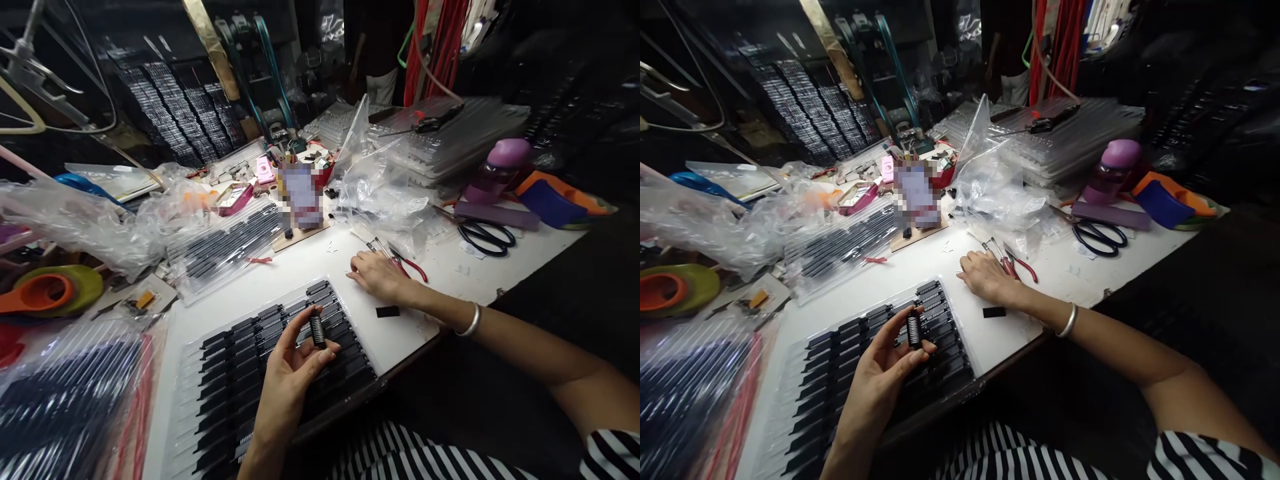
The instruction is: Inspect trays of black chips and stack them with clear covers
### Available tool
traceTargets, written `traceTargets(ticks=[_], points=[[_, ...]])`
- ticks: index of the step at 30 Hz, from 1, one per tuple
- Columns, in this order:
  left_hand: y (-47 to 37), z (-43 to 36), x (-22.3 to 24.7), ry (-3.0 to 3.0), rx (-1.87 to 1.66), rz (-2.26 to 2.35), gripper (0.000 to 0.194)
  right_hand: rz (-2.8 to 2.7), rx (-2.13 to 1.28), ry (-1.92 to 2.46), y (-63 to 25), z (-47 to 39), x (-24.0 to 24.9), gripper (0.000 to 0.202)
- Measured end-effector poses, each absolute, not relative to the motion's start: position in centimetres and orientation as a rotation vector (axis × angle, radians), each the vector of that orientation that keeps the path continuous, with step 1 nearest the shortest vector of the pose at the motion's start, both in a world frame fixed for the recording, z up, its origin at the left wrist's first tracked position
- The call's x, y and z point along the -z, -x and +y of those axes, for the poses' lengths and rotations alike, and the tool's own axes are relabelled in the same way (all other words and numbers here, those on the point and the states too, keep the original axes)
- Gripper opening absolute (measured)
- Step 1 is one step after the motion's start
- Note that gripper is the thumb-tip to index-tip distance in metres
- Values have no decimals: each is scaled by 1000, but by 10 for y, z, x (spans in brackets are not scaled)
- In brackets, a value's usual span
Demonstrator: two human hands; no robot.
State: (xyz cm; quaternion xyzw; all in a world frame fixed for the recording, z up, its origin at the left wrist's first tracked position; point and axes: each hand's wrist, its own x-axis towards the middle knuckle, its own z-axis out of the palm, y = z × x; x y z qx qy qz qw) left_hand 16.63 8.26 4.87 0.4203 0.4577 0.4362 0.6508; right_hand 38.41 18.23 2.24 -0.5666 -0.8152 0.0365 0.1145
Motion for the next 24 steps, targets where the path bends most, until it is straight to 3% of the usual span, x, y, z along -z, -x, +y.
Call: traceTargets(ticks=[8, 18, 24], points=[[-162, 84, -41, -939, -1030, 961, 49, -2242, -216, 1580, -374, 184, 3, 19], [-160, 85, -47, -849, -1008, 807, 48, -1995, -655, 1030, -380, 141, -51, 14], [-160, 83, -44, -926, -988, 781, 50, -1670, -929, 1013, -362, 119, -61, 5]])
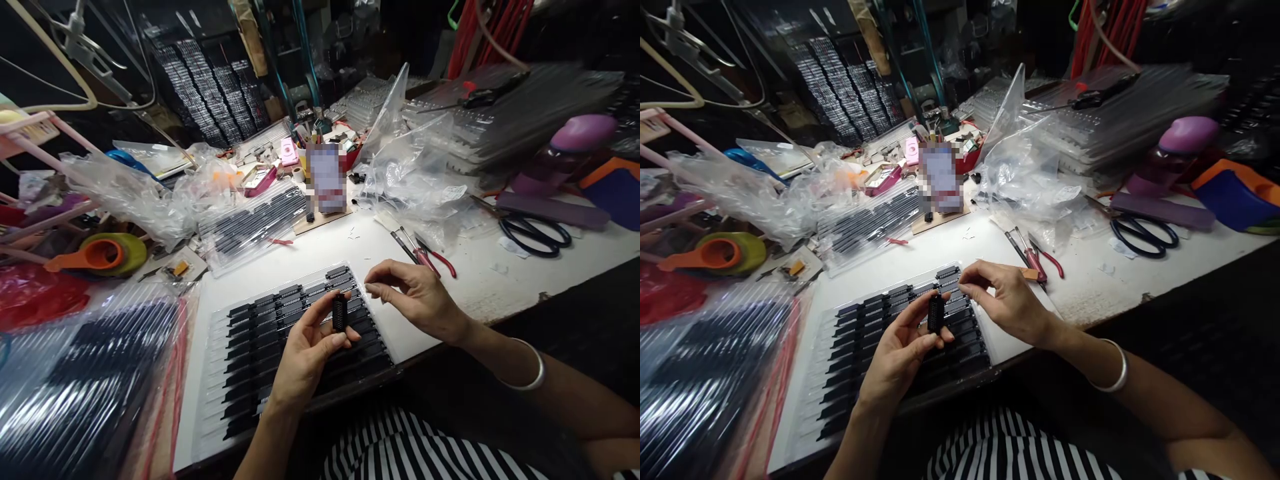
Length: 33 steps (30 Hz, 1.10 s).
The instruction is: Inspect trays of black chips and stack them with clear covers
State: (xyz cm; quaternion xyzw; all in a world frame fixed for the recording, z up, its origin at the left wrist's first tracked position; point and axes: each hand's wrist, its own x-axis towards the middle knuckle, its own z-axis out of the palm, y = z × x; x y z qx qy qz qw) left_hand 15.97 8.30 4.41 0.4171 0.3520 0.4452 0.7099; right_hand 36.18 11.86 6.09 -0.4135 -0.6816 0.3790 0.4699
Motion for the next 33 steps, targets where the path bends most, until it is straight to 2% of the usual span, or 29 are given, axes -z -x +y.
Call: traceTargets(ticks=[5, 9, 17, 33], points=[[-161, 82, -40, -999, -975, 844, 52, -1526, -1222, 901, -345, 112, -62, 9], [-162, 81, -40, -1046, -949, 929, 54, -1466, -1304, 897, -337, 109, -58, 11], [-164, 77, -43, -1060, -958, 1027, 57, -1663, -943, 859, -328, 114, -49, 4], [-165, 78, -39, -1160, -1033, 995, 52, -1727, -920, 880, -322, 115, -43, 6]])
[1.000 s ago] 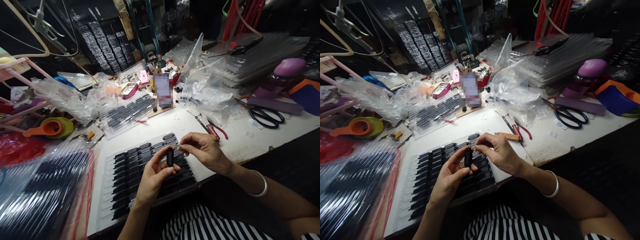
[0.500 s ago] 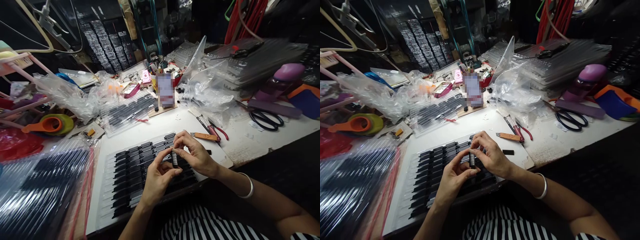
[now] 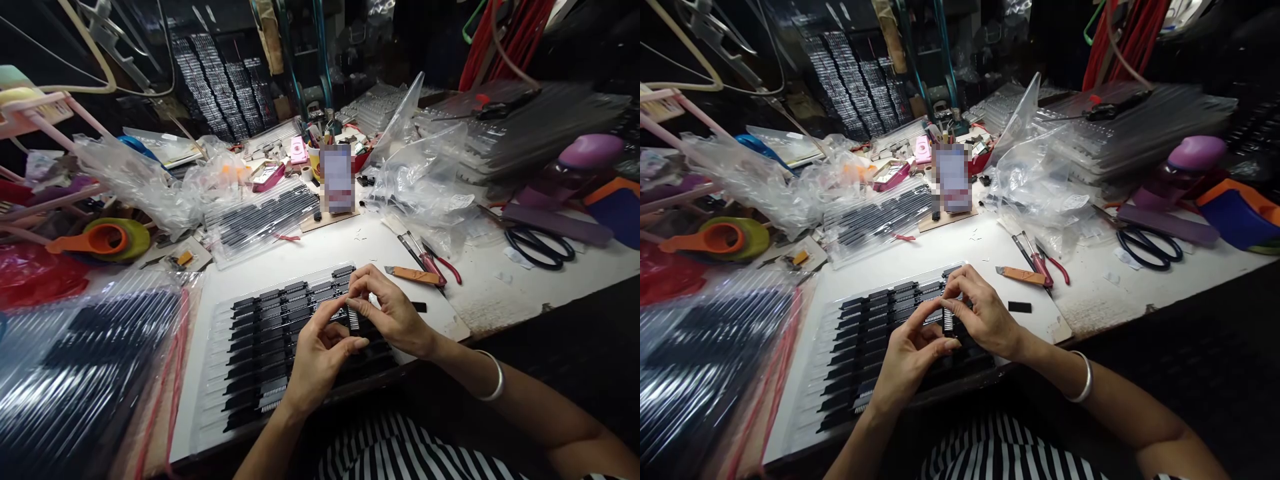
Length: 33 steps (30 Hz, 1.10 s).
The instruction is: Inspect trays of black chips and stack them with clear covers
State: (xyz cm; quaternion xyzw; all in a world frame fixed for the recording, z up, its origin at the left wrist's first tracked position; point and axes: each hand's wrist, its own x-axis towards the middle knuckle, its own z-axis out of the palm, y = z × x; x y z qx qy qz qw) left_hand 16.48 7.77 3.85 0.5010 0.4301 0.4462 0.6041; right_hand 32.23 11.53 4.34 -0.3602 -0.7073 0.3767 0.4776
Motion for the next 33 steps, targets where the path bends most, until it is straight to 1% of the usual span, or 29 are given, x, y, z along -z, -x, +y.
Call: traceTargets(ticks=[3, 5, 9, 11, 17, 22, 29, 33], points=[[-164, 77, -39, -1172, -1019, 996, 50, -1754, -881, 876, -322, 115, -42, 6], [-164, 76, -39, -1184, -1019, 996, 50, -1791, -781, 855, -321, 114, -42, 7], [-165, 76, -40, -1200, -1013, 1027, 49, -1994, -386, 804, -323, 111, -41, 15], [-166, 77, -41, -1211, -996, 1044, 49, -2085, -240, 795, -327, 108, -41, 18], [-165, 78, -43, -1160, -940, 1017, 54, -2203, -234, 754, -347, 101, -42, 28], [-155, 81, -37, -984, -819, 909, 56, -2332, 17, 682, -358, 101, -49, 41], [-158, 81, -38, -978, -781, 893, 57, -2441, 179, 602, -355, 98, -50, 34], [-160, 82, -41, -1030, -840, 950, 57, -2434, 257, 631, -352, 96, -49, 36]])
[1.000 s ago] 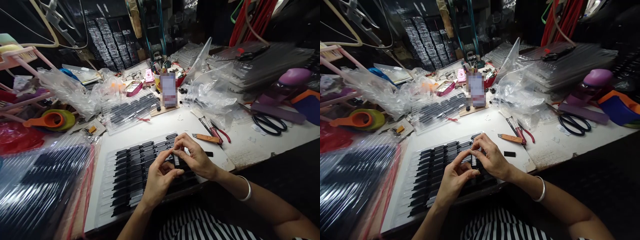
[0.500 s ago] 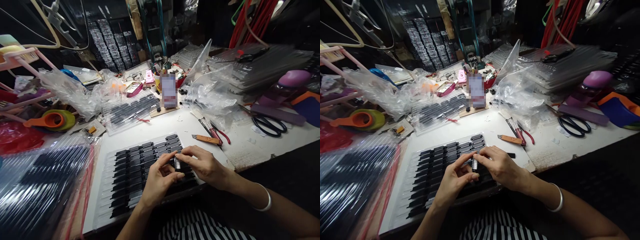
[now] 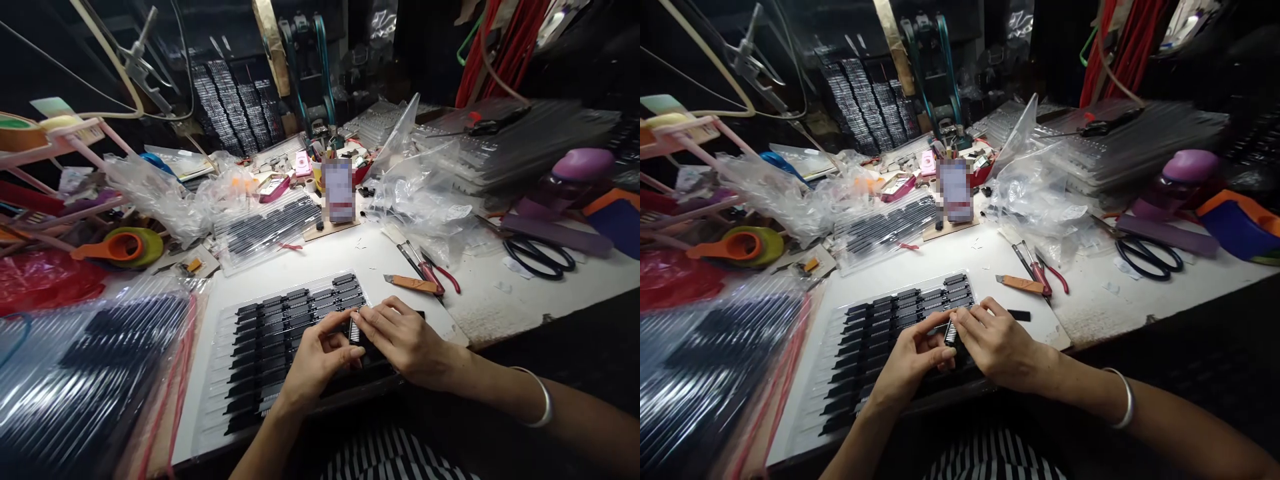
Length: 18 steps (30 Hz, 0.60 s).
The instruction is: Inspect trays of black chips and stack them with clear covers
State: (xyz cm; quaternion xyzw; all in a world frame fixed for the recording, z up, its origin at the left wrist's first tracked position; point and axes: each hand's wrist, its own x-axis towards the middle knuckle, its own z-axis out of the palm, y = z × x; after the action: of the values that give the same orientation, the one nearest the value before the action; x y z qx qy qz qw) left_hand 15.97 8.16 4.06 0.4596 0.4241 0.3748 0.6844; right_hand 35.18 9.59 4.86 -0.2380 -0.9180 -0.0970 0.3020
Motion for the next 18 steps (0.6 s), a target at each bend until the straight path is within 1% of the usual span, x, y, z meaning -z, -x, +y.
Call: traceTargets(ticks=[2, 5, 8, 10, 12, 13, 15, 16, 18], points=[[-159, 82, -42, -1001, -871, 918, 58, -2405, 115, 629, -354, 100, -55, 39], [-159, 80, -49, -981, -846, 880, 61, -2228, -255, 691, -357, 117, -70, 38], [-161, 75, -61, -1021, -734, 888, 61, -2072, -491, 819, -351, 144, -78, 25], [-160, 69, -66, -1013, -665, 874, 61, -2155, -592, 866, -339, 162, -75, 17], [-159, 60, -67, -976, -628, 841, 65, -2294, -665, 874, -323, 175, -67, 19], [-158, 56, -66, -956, -633, 821, 62, -2345, -681, 872, -314, 180, -63, 24], [-156, 46, -62, -922, -702, 823, 47, -2402, -682, 870, -297, 187, -54, 32], [-156, 41, -61, -904, -752, 849, 38, -2421, -679, 876, -290, 190, -51, 31], [-154, 33, -58, -872, -829, 924, 29, -2444, -683, 892, -278, 193, -46, 17]])
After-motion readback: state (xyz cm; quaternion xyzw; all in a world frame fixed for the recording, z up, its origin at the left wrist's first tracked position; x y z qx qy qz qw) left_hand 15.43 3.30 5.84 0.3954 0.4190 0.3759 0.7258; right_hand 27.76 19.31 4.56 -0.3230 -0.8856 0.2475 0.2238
